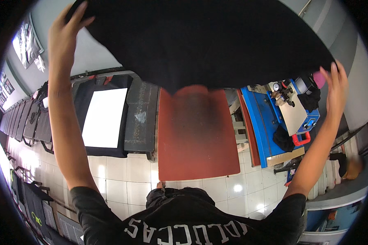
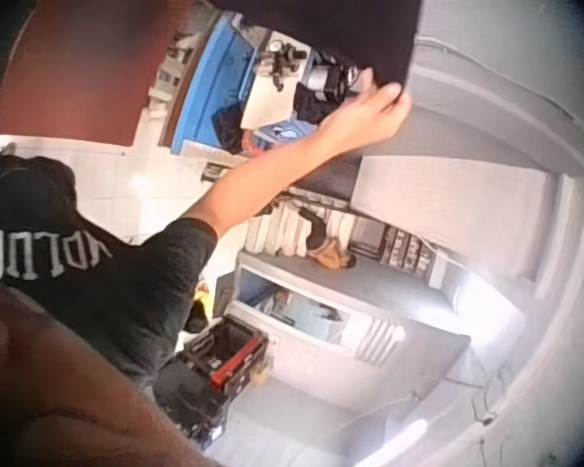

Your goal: The person positions black garments on printing boards, places transfer paper onto the fabric, and applies heat using a press machine. They move between several boards in a row to repeat the process.

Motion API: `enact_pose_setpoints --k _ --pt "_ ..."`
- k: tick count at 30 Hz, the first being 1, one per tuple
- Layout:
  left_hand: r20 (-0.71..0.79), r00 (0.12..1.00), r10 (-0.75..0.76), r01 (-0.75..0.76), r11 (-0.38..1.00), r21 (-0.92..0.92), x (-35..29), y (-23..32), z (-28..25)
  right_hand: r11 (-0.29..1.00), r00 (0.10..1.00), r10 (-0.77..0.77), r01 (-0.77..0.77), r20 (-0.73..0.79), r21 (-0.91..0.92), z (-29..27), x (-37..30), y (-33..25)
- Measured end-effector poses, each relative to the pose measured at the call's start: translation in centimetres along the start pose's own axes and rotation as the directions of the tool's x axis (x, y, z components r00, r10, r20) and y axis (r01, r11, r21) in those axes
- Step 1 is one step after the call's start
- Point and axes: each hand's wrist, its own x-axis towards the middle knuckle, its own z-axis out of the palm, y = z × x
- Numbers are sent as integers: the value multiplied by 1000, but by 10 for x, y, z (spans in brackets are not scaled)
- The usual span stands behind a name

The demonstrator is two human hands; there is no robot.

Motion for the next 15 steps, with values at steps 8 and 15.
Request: enact_pose_setpoints --k 8,15 --pt "72 920 -385 354 896 268 -268 8 -26 950 915 313 -296 253 -101 7 -275 107" --pt "126 836 -535 357 702 616 -464 -63 -22 838 800 503 -359 327 -411 59 -434 176"
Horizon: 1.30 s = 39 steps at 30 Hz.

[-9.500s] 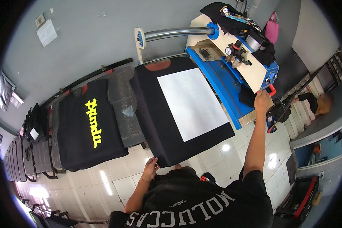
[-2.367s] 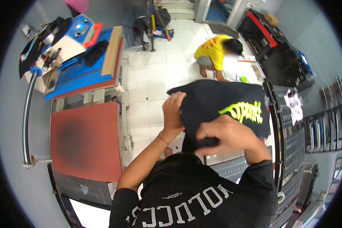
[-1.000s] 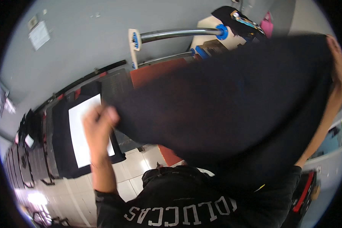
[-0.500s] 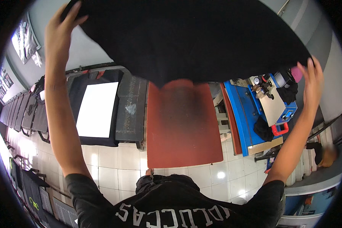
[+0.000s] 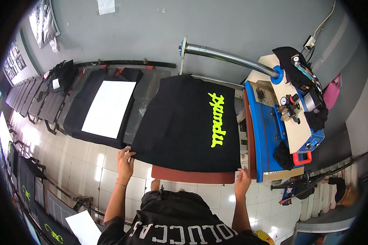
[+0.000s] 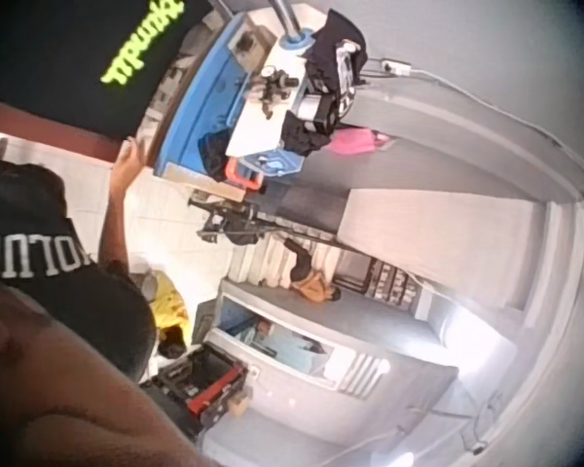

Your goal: The person positions black garments on printing boards, places transfer paper onto the fabric, and applies heat using a press machine. They move between several boards in a row to repeat the process.

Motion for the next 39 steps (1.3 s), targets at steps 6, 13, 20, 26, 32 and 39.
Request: enact_pose_setpoints --k 6,13,20,26,32,39 --pt "-56 995 -83 88 992 91 -54 -5 9 997 996 32 -26 84 -66 -12 -32 12" --pt "39 995 -95 94 995 31 -64 2 10 994 1000 -10 9 -7 -105 -21 -51 39" --pt "47 991 -126 123 990 64 -77 -13 8 999 995 38 -40 94 26 -22 -60 44" --pt "63 974 -215 206 969 134 -99 -33 8 999 989 44 -42 143 -19 -19 -62 51" --pt "-267 602 -752 626 237 743 -211 -153 -81 960 955 255 -268 152 74 -23 -80 55" --pt "-605 190 -774 802 -233 550 -317 -212 -164 983 982 70 -98 177 156 -11 -64 -37"
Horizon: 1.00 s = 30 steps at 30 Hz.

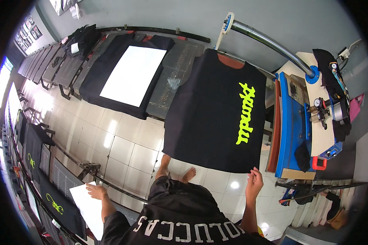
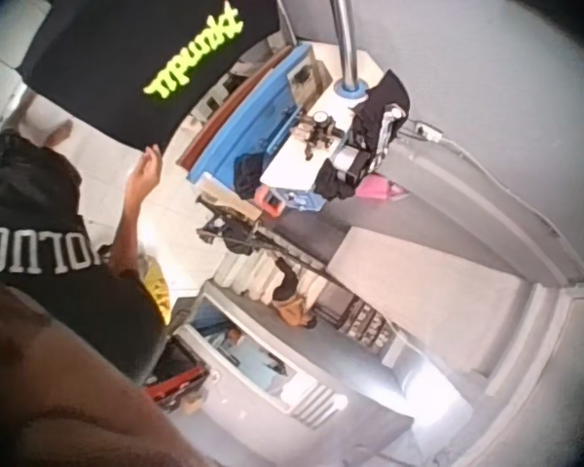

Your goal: The person positions black garments on printing boards, places transfer paper onto the fabric, and applies heat using a press machine. They move between several boards in a row to repeat the process.

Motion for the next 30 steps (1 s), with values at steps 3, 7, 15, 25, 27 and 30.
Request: enact_pose_setpoints --k 3,7,15,25,27,30 --pt "-12 995 -99 96 984 -150 25 -10 6 996 999 -45 45 -2 78 3 7 -22" --pt "-455 867 202 -375 867 -329 19 55 -14 971 1000 -28 25 11 237 5 12 -39" --pt "-583 -117 804 -751 -455 -477 -272 311 -232 951 994 -88 66 59 302 3 4 -61" --pt "-274 -939 206 -243 -964 108 -391 373 -235 960 975 88 -29 -202 278 -72 -6 -17" --pt "-228 -940 253 -271 -961 50 -388 385 -232 971 959 44 24 -279 237 -94 4 -3" --pt "-192 -952 239 -251 -967 40 -383 398 -228 980 906 12 73 -423 184 -131 28 -7"
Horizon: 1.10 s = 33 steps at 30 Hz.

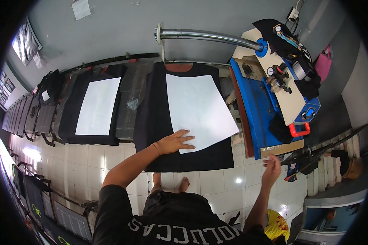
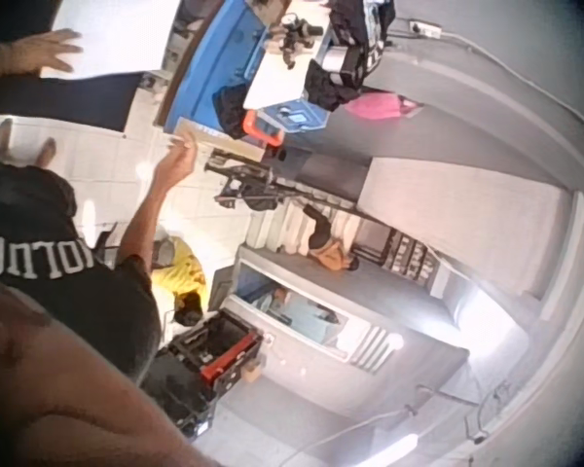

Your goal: The person positions black garments on printing boards, places transfer paper onto the fabric, and applies heat using a press machine. They move between several boards in a row to repeat the process.

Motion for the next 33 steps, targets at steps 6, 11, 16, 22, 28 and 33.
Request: enact_pose_setpoints --k 6,11,16,22,28,33 --pt "97 989 113 -108 992 -61 -1 -10 -16 894 905 -354 254 -234 -368 -40 105 -22" --pt "78 983 169 -157 978 -138 -2 -20 -12 636 904 -427 282 -22 -719 -44 166 -13" --pt "35 988 150 -146 985 -98 -15 -21 -9 383 941 -299 267 155 -884 -23 173 -9" --pt "-100 994 48 -55 996 -67 -21 -6 -19 355 957 -284 164 61 -920 -20 170 -6" --pt "-158 976 -152 132 982 -134 -20 29 -18 362 976 -211 125 49 -924 -8 149 -35" --pt "-171 963 -210 171 961 -217 43 50 -10 518 958 -277 213 73 -828 -14 154 -35"
